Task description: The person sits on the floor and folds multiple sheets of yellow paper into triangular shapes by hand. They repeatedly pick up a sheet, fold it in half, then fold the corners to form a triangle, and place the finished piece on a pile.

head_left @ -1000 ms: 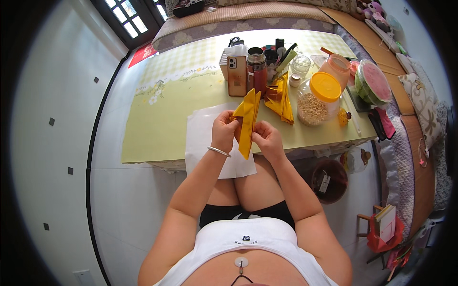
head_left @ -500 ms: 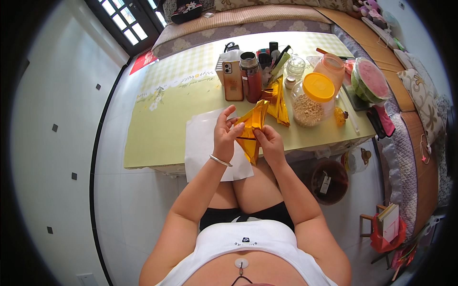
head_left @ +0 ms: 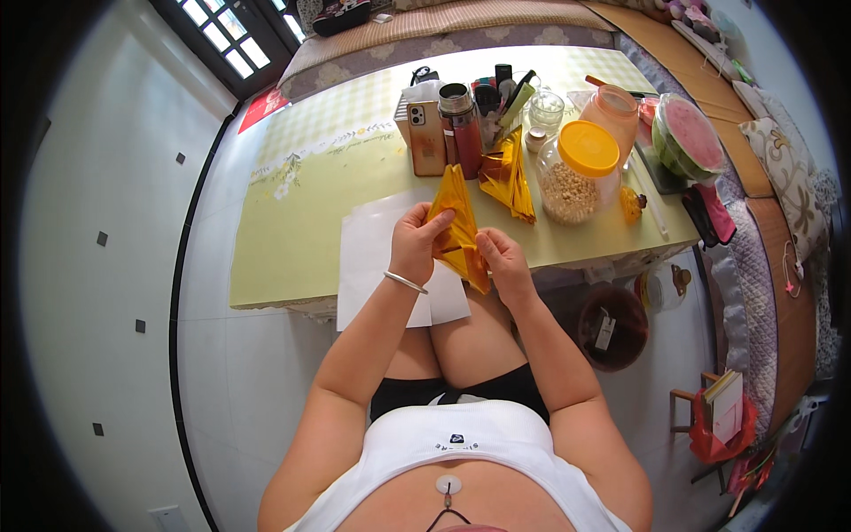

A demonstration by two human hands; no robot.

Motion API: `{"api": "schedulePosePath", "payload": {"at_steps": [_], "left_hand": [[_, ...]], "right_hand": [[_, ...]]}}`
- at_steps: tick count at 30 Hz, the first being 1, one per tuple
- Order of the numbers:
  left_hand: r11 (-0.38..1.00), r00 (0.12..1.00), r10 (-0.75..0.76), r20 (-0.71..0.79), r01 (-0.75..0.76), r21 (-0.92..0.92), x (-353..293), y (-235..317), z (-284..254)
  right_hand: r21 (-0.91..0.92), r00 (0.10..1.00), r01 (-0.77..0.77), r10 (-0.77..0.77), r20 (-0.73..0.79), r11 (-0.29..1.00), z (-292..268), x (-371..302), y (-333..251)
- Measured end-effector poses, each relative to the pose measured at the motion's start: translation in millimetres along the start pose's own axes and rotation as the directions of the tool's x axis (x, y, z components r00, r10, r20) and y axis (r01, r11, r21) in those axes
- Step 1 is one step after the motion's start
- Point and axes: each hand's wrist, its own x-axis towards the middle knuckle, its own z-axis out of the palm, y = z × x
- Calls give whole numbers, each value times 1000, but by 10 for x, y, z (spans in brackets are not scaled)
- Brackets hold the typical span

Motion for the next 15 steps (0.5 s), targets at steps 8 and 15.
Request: {"api": "schedulePosePath", "payload": {"at_steps": [8, 15], "left_hand": [[999, 1000, -22, -5, 22, -29, 39, -20, -34], [998, 1000, -25, 13, 24, 66, 112, -83, -128]], "right_hand": [[9, 996, -69, 69, 60, 998, 107, -128, -21], [-134, 994, -88, 78, -78, 987, 105, -28, 87]]}}
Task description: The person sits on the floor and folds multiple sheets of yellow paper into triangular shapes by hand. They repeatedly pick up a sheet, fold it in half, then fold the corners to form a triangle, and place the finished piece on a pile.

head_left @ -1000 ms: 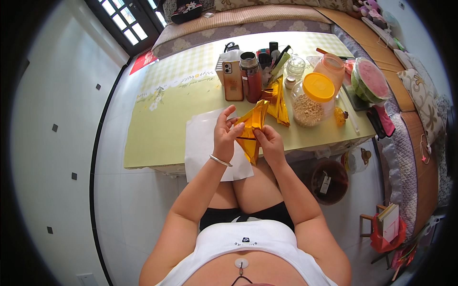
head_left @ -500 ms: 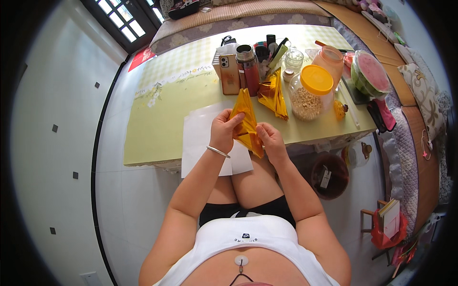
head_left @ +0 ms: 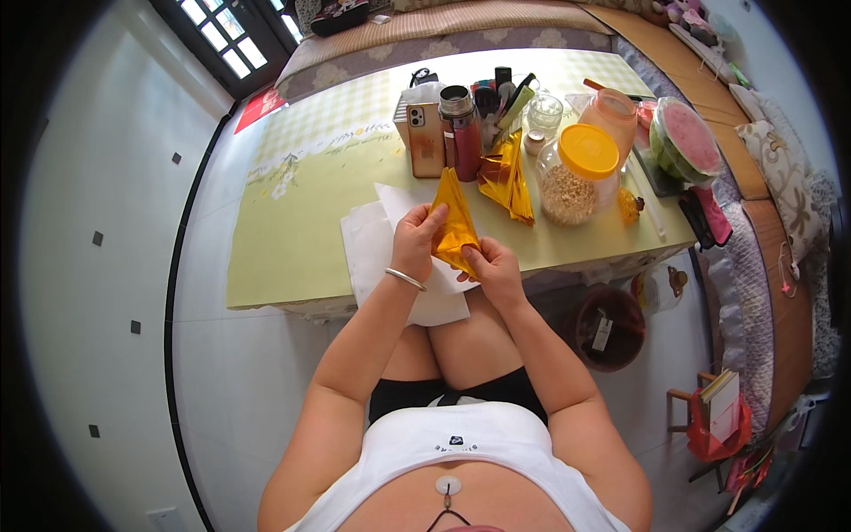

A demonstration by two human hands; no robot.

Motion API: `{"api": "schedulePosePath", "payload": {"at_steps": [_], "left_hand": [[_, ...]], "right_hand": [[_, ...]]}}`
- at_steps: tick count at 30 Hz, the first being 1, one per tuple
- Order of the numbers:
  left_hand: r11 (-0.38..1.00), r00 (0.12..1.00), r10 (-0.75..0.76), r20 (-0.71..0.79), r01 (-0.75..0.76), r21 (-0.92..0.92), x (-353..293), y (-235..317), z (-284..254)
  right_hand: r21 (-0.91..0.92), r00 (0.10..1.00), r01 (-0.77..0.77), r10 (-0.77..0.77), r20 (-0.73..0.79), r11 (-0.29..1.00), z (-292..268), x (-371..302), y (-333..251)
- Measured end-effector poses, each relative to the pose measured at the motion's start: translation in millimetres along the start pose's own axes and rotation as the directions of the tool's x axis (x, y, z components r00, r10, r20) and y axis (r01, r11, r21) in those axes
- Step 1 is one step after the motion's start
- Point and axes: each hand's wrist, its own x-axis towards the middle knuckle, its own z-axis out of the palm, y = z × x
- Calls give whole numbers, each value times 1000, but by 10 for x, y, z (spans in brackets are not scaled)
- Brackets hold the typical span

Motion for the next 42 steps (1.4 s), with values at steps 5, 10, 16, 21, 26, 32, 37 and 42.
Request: {"api": "schedulePosePath", "payload": {"at_steps": [5, 10, 16, 21, 26, 32, 37, 42], "left_hand": [[647, 982, 169, 80, -172, 743, 192, -280, -504], [14, 871, 220, 439, -453, 891, -49, -423, -724], [-24, 870, 210, 446, -452, 892, -138, -470, -752], [-11, 866, 226, 447, -456, 890, -157, -484, -742], [-7, 868, 234, 439, -450, 893, -185, -467, -746], [-43, 872, 220, 438, -440, 897, -182, -462, -720], [-47, 869, 225, 441, -442, 896, -176, -475, -745], [-9, 867, 241, 437, -448, 894, -197, -469, -745]], "right_hand": [[-144, 964, 131, -160, -212, 981, -81, 163, -116], [-452, 859, 172, -358, -365, 875, -313, 578, -260], [-721, 826, -10, -400, -396, 693, -254, 989, -387], [-862, 859, -228, -322, -397, 453, -345, 1291, -312], [-930, 889, -360, -275, -366, 74, -219, 1260, -431], [-925, 905, -284, -389, -171, -252, -461, 1494, -107], [-926, 961, -180, -260, -93, -332, -630, 1654, 18], [-941, 973, -159, -207, -99, -299, -627, 1620, 16]]}}
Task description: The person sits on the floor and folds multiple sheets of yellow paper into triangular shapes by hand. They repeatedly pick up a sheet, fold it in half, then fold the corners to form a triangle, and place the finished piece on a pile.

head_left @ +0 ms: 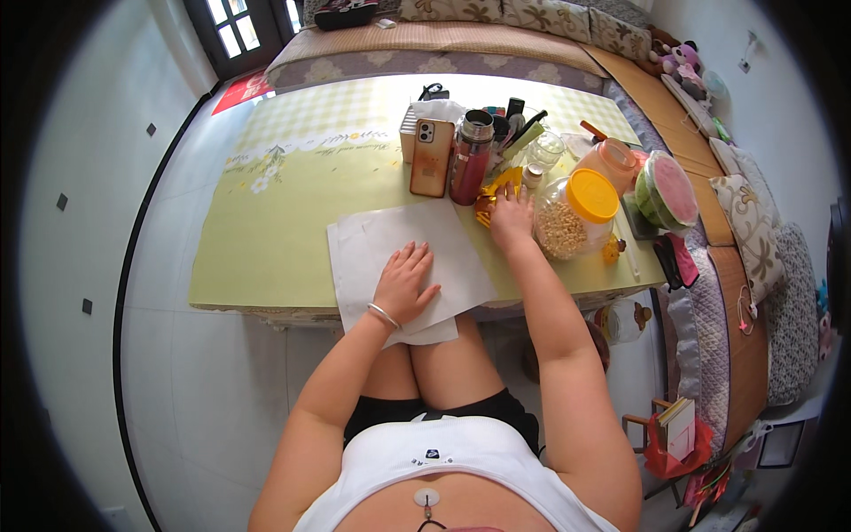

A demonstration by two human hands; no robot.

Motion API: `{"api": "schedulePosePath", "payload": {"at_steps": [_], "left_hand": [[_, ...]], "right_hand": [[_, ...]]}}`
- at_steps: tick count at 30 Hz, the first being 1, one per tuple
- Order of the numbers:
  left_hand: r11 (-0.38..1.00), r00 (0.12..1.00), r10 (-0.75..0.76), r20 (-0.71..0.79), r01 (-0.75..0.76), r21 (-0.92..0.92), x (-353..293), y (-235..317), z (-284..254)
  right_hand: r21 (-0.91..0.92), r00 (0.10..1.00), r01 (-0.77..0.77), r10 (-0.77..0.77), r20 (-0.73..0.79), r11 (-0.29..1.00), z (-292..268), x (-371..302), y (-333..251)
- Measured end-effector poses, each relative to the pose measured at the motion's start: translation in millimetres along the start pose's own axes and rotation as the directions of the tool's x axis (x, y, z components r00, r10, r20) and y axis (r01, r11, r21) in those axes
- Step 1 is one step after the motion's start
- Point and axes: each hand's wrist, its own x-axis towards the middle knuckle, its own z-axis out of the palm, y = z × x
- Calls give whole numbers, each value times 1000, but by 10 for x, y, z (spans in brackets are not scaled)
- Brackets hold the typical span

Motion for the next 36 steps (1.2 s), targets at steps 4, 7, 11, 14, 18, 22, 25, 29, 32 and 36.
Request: {"api": "schedulePosePath", "payload": {"at_steps": [4, 7, 11, 14, 18, 22, 25, 29, 32, 36], "left_hand": [[996, 1000, -16, -18, 18, 93, -37, 24, -15], [993, 999, -14, 48, 8, 117, -108, 72, -70], [991, 996, 63, 68, -71, 115, -324, 232, -263], [978, 993, 52, 105, -72, 198, -426, 292, -360], [991, 994, 48, 100, -60, 117, -545, 177, -400], [994, 995, 91, 35, -89, -56, -651, -84, -449], [986, 997, 72, -30, -75, -151, -708, -166, -544], [991, 999, 49, -11, -50, -125, -752, -267, -646], [995, 1000, 10, -18, -12, -95, -772, -269, -749], [997, 999, 5, -36, -8, -72, -785, -355, -766]], "right_hand": [[41, 993, 94, -91, -74, 995, -175, -69, -44], [72, 986, 113, -104, -130, 991, -202, -100, -14], [119, 931, 285, -245, -272, 951, -359, -265, -101], [174, 833, 520, -451, -321, 836, -407, -578, -222], [273, 761, 649, -600, -248, 710, -236, -927, -300], [570, 657, 633, -753, -38, 523, -261, -1092, -324], [607, 578, 682, -810, -104, 409, -351, -1220, -353], [719, 864, 444, -469, -185, 534, -275, -1099, -242], [509, 829, 483, -184, -528, 713, -295, -835, -120], [510, 830, 513, -250, -498, 691, -584, -728, -110]]}}
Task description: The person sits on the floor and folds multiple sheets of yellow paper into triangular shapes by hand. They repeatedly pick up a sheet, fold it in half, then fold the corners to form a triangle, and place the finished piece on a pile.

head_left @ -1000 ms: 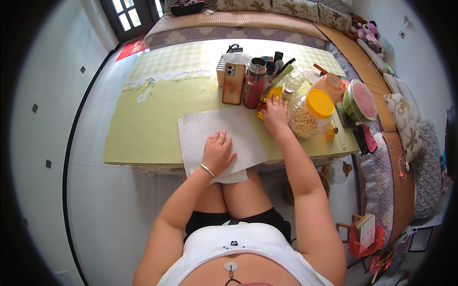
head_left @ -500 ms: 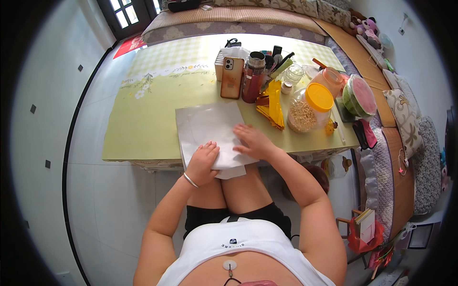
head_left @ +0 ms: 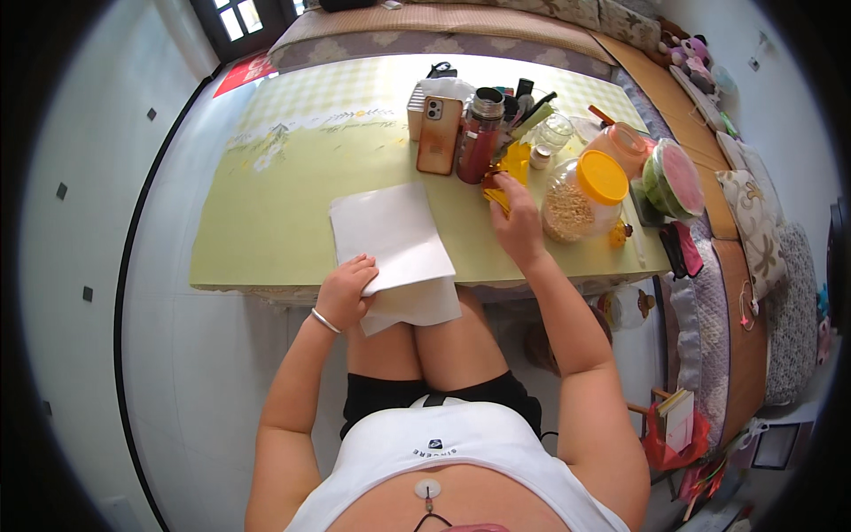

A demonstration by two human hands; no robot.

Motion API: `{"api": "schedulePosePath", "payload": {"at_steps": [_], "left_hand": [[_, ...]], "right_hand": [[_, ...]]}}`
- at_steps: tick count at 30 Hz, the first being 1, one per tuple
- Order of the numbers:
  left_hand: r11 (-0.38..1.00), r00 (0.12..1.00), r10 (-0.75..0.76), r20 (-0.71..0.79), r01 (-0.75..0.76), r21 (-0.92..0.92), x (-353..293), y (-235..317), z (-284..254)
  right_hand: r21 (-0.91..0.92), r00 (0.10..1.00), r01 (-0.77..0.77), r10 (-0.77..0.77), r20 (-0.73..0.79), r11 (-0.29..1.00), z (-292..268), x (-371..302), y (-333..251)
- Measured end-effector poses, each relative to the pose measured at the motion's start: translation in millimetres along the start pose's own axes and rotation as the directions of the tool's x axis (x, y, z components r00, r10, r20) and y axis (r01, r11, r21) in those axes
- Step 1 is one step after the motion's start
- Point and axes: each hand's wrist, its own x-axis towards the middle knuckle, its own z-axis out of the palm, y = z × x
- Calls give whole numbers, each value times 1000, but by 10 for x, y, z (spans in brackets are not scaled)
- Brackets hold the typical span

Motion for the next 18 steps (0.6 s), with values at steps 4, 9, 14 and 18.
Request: {"api": "schedulePosePath", "payload": {"at_steps": [4, 9, 14, 18], "left_hand": [[991, 999, -30, -37, 25, -134, -34, -102, 51], [928, 972, -232, -38, 209, -309, 33, -135, -16], [603, 721, -676, -152, 422, -677, -27, -506, 209], [698, 670, -692, -267, 527, -486, 34, -608, 377]], "right_hand": [[459, 836, -15, -241, 494, 888, 37, -111, -404], [563, 782, -462, 15, 624, 685, 518, -429, -263], [402, 874, -460, 325, 360, 792, 878, -386, -405], [29, 935, -314, 304, 183, 949, 1021, -341, -460]]}}
